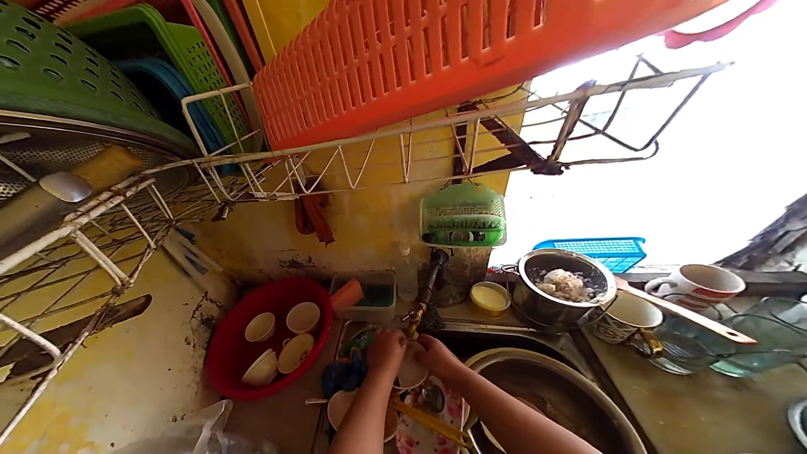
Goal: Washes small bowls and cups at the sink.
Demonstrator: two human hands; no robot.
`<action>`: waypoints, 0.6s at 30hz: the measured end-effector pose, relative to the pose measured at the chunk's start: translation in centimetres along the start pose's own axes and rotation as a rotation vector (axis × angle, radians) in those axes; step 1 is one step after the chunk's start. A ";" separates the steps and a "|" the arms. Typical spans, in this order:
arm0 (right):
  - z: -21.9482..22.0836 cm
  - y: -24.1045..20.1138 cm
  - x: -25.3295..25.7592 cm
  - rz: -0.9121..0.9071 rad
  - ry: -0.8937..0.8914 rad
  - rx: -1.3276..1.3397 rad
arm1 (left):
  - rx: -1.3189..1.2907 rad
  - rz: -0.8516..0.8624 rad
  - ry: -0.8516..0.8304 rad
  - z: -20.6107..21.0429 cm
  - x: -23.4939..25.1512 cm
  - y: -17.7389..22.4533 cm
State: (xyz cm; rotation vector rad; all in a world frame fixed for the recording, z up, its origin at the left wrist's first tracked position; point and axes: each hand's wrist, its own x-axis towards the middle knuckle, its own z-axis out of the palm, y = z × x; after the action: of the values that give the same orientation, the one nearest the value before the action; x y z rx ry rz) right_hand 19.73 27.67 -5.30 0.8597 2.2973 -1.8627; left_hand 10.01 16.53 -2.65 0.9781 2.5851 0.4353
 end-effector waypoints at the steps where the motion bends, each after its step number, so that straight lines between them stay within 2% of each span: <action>1: -0.2 -0.4 -0.1 -0.005 0.024 -0.054 | -0.065 -0.077 -0.018 -0.3 0.4 -0.4; 5: -0.6 -1.7 -1.0 -0.003 0.278 -0.137 | -0.313 -0.260 0.052 0.7 0.0 -1.1; 8: 1.0 -1.1 -0.6 -0.041 0.519 0.016 | -0.675 -0.334 0.184 4.0 -2.3 1.6; 10: 2.1 -0.5 -0.4 0.011 0.576 0.102 | -0.803 -0.386 0.216 4.7 -3.2 3.4; 13: 1.5 0.6 0.0 0.073 0.395 0.101 | -0.707 -0.369 0.023 2.7 -3.1 1.1; 16: -1.1 1.1 0.8 -0.025 0.087 -0.041 | -0.491 -0.217 -0.274 -1.1 -2.1 -2.0; 18: -2.2 0.3 1.3 -0.080 -0.120 -0.144 | -0.342 -0.088 -0.371 -2.1 -1.0 -3.0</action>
State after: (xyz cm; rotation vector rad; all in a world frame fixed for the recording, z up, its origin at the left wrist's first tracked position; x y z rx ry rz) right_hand 19.37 30.23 -5.50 0.6288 2.3888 -1.7012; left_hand 8.11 13.34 -1.76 0.7420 2.1235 0.5864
